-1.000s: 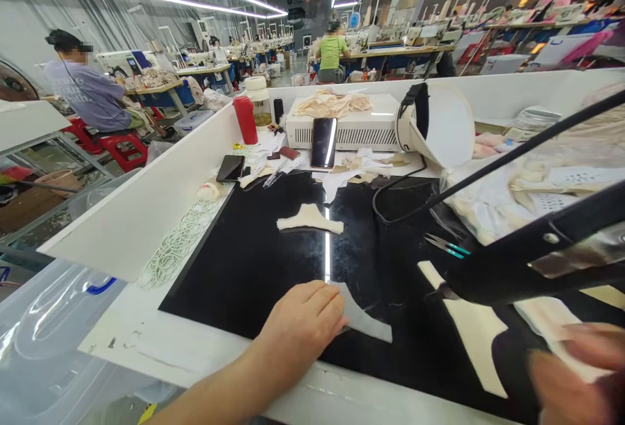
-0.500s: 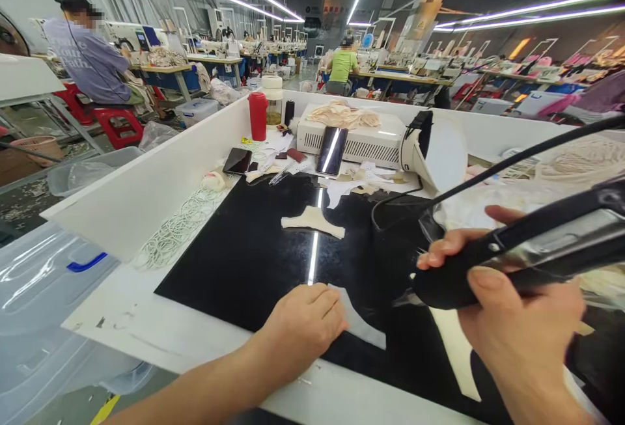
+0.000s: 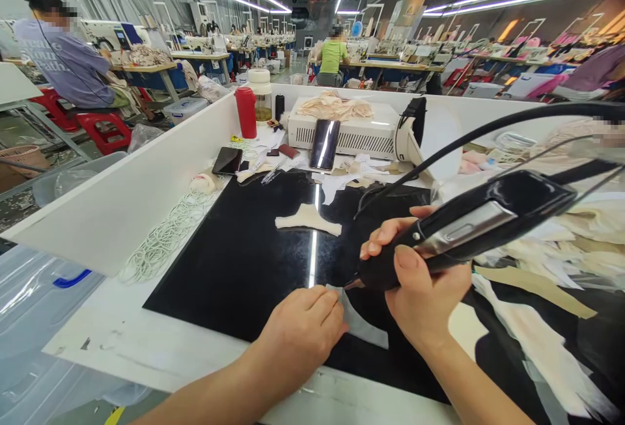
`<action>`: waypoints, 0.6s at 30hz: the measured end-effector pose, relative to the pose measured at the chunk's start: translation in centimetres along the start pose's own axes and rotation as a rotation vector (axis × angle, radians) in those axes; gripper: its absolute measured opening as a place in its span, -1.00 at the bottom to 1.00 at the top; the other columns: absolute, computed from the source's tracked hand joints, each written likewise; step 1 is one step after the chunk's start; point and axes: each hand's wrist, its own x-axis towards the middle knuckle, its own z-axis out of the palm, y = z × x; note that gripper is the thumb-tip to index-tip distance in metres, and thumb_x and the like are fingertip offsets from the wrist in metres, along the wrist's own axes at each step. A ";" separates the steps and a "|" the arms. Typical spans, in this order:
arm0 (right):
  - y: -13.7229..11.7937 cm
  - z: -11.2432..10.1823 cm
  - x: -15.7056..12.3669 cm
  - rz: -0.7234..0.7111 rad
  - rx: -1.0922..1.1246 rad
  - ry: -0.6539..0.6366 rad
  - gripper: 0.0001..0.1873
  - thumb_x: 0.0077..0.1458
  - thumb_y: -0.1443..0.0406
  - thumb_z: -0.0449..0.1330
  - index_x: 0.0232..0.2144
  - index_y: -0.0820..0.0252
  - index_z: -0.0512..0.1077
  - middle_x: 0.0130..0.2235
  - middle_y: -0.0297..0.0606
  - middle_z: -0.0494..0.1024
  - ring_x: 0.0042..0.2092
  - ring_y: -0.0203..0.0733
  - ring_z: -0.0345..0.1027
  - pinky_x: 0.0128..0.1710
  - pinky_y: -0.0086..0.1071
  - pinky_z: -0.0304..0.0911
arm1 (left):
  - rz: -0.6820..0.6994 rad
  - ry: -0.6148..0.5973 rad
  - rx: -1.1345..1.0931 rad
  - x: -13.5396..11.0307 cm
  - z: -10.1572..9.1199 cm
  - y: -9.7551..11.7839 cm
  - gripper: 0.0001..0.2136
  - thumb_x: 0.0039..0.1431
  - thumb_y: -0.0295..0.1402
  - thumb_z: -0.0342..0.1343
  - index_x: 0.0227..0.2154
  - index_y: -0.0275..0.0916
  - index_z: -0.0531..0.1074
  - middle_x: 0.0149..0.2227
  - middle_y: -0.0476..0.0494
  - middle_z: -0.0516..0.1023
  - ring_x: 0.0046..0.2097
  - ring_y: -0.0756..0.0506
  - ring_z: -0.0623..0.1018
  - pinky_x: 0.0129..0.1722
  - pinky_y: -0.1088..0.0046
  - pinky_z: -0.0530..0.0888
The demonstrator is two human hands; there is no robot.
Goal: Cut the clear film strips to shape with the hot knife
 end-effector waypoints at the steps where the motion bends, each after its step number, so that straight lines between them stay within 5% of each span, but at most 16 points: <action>1: 0.0 0.0 0.0 -0.001 -0.005 0.002 -0.52 0.12 0.10 0.38 0.01 -0.03 0.29 -0.33 -0.41 0.44 -0.43 -0.24 0.43 -0.45 -0.31 0.42 | 0.001 -0.007 0.003 0.0 0.0 0.0 -0.80 0.46 -0.43 0.00 -0.12 -0.41 0.51 -0.10 -0.23 0.66 -0.08 -0.13 0.66 -0.11 0.32 0.66; 9: 0.0 0.3 0.2 -0.008 -0.012 -0.003 -0.62 0.18 0.15 0.33 -0.03 -0.02 0.30 -0.36 -0.43 0.44 -0.43 -0.23 0.41 -0.41 -0.27 0.42 | 0.002 -0.024 -0.002 -0.2 0.2 0.1 -0.82 0.45 -0.43 0.03 -0.11 -0.40 0.51 -0.10 -0.23 0.66 -0.05 -0.14 0.67 -0.09 0.30 0.66; 18: 0.2 1.3 0.1 0.028 0.087 -0.005 -0.50 0.09 0.07 0.40 -0.02 -0.01 0.28 -0.38 -0.45 0.46 -0.49 -0.27 0.38 -0.51 -0.34 0.39 | -0.008 -0.007 0.007 -0.2 -0.1 -0.1 -0.84 0.45 -0.43 0.04 -0.12 -0.37 0.51 -0.11 -0.19 0.66 -0.06 -0.13 0.66 -0.06 0.30 0.67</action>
